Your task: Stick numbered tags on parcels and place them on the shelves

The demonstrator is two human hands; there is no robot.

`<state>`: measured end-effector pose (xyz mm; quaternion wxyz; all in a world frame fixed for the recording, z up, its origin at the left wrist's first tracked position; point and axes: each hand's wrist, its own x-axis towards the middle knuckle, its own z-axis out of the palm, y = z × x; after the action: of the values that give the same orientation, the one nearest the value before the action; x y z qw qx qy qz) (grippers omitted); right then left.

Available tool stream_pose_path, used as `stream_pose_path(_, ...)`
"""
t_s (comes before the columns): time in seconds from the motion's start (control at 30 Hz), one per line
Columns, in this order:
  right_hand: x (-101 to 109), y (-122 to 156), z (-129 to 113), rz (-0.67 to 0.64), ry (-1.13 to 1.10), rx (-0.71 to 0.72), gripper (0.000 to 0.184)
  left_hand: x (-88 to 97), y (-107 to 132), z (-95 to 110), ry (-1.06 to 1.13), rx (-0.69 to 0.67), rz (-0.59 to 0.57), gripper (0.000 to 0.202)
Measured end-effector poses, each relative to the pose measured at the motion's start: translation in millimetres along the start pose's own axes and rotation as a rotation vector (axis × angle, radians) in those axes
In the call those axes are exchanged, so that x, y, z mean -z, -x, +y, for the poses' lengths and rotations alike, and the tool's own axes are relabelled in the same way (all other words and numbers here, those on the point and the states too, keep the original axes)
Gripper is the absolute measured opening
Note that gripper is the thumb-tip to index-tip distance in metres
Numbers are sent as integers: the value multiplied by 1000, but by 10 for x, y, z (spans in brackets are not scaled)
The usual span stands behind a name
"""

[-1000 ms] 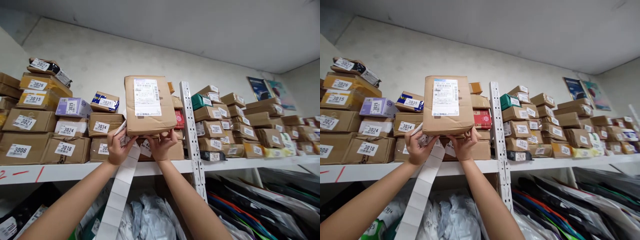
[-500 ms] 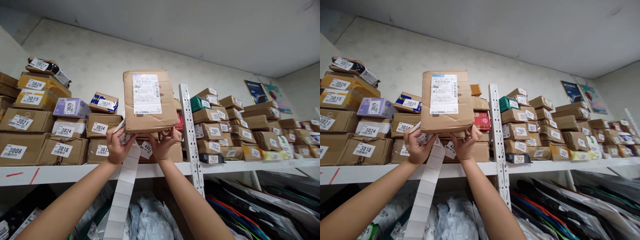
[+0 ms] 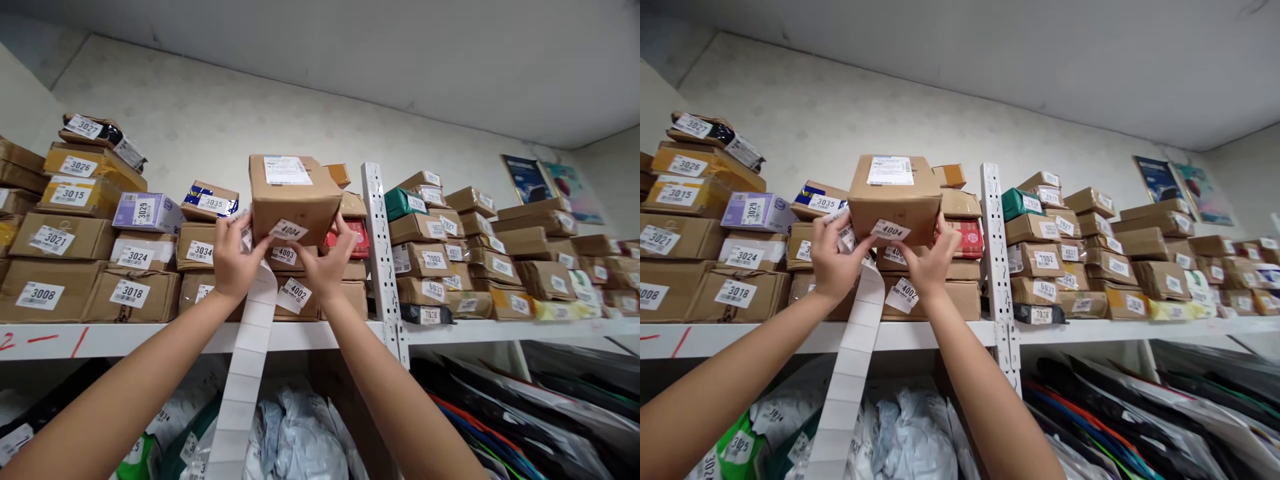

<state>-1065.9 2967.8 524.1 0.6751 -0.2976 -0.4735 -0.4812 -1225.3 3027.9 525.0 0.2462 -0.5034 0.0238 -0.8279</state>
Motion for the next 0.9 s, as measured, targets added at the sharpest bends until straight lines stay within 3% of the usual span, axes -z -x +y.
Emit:
stream_pose_path(0.13,-63,-307,-42,-77,-1,-140,79,-136,-322,-105,18,150,-182,39)
stream_pose_path(0.3,-171,-610,11,-189,42,-195,59,-343,-657,-229,-56,191,-298,33)
stream_pose_path(0.43,-235,-681,100,-305,82,-281,54,-432,-707,-226,-217,246,-556,27)
stream_pose_path(0.5,-256,-649,121,-342,146,-258,43,-425,-650,-187,-260,254,-643,28)
stream_pose_path(0.57,-268,-582,117,-350,216,-194,34,-380,-559,-130,-264,255,-652,31)
stream_pose_path(0.73,-221,-374,36,-338,339,-84,36,-103,-218,49,-262,252,-641,44)
stream_pose_path(0.83,-39,-259,-190,-240,231,-65,40,176,64,177,-190,198,-660,48)
stream_pose_path(0.9,173,-139,-516,-243,117,-15,38,391,274,299,-126,142,-671,47)
